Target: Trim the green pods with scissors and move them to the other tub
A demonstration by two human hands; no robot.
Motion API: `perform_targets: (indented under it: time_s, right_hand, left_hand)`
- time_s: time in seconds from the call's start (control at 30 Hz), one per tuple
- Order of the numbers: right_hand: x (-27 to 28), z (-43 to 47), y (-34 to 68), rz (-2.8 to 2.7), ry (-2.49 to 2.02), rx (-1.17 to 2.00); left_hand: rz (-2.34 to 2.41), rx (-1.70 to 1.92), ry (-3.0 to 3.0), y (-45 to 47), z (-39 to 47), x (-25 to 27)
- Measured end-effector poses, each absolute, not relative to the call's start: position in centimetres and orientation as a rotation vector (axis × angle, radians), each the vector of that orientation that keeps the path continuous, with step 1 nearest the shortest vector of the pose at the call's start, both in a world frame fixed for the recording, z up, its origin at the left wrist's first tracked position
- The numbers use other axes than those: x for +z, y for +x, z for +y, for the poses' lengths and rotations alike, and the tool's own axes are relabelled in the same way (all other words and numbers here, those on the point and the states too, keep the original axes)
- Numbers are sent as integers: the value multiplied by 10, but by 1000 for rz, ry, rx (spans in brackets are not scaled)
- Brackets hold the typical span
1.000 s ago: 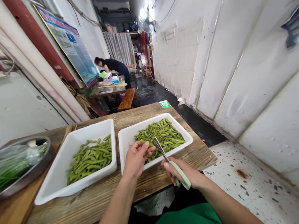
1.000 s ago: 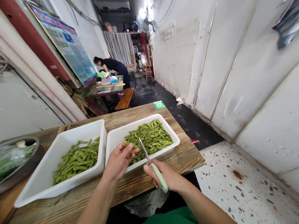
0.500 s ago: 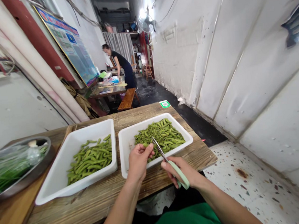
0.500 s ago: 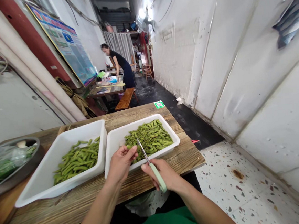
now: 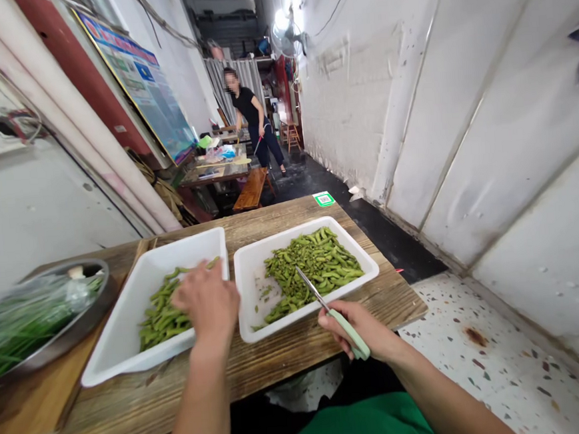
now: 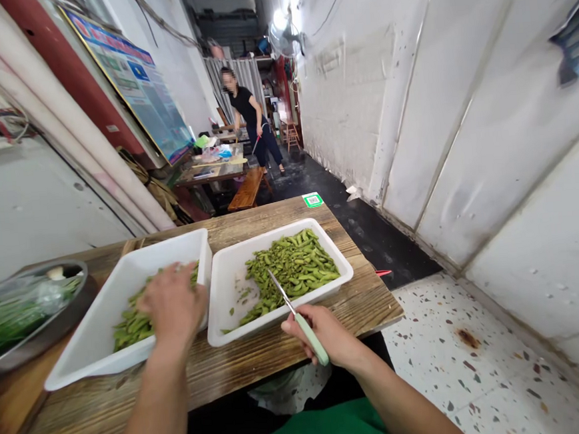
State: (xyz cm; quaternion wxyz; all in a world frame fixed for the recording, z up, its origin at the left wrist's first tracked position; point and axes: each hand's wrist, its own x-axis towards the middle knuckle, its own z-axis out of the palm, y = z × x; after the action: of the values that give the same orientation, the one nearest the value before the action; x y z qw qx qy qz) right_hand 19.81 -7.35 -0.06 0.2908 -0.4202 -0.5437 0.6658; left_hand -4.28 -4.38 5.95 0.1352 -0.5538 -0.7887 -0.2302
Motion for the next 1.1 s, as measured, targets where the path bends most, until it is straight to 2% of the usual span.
perform_targets:
  time_s: [0.1,0.2,0.43,0.53,0.73,0.83,0.9,1.03,1.1]
  right_hand:
    - [1,-73,198,-1443,-1125,1763]
    - [2,-73,199,-1440,-1132,1756]
    - [4,-74,200,-1428,-1125,1745]
    - [3,-74,200,-1447,-1096,1737]
    - [2,-72,200,-1495,-1082,1745]
    - [2,-72,201,-1518,-1078,1770]
    - [2,-72,201,-1525,-1073,1774]
    - [0,-72,203,-1533,-1078,1738]
    - [0,-72,203,-1539,-1092,1724]
  left_hand:
    - [-2351,-290,-2183,-18,-33,42]
    - [-2325,15,-2352,0,-22,24]
    - [-2412,-115,-2516,-1,-9,19]
    - [-2452,-446,-2526,-8,-8,18]
    - [-2640,-1848,-2349,-9,-10,20]
    - [-2683,-2163,-2364,-6,-15,21]
    - [-2681,-1978,-2432,-10,-17,20]
    - [-2394,-975,-2359,-20,-18,17]
    - [-2285,-599,-2347,-19,-14,15]
